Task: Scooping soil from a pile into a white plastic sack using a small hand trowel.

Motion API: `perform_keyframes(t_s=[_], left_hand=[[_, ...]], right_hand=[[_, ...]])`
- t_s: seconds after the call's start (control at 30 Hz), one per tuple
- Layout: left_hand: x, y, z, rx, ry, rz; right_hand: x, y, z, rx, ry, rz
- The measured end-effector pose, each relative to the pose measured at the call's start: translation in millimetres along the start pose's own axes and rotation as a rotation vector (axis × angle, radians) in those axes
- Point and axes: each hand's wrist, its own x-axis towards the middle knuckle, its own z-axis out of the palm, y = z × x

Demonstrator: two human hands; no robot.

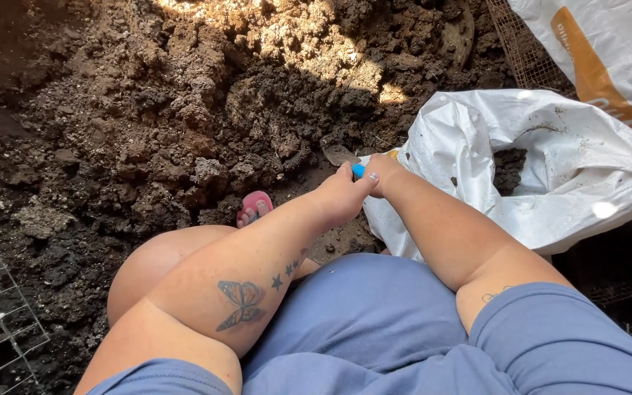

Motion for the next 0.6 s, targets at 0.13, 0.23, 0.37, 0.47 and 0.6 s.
perform_keyframes(t_s=[0.13, 0.23, 0.37, 0.47, 0.6], left_hand=[[4, -1, 0, 0.077, 0.006, -0.029], [11, -5, 2, 0.1, 0.016, -0.031], [0, 3, 1, 0.072, -0.007, -0.029], [-3, 5, 0, 0.05, -0.012, -0.026], [18, -13, 2, 0.054, -0.009, -0.02]], right_hand=[[-8, 6, 3, 0.001, -0.047, -0.007], [0, 5, 4, -0.027, -0.052, -0.043], [-2, 2, 0, 0.075, -0.036, -0.035], [12, 4, 4, 0.16, 0.037, -0.005], [5, 2, -12, 0.287, 0.164, 0.001]])
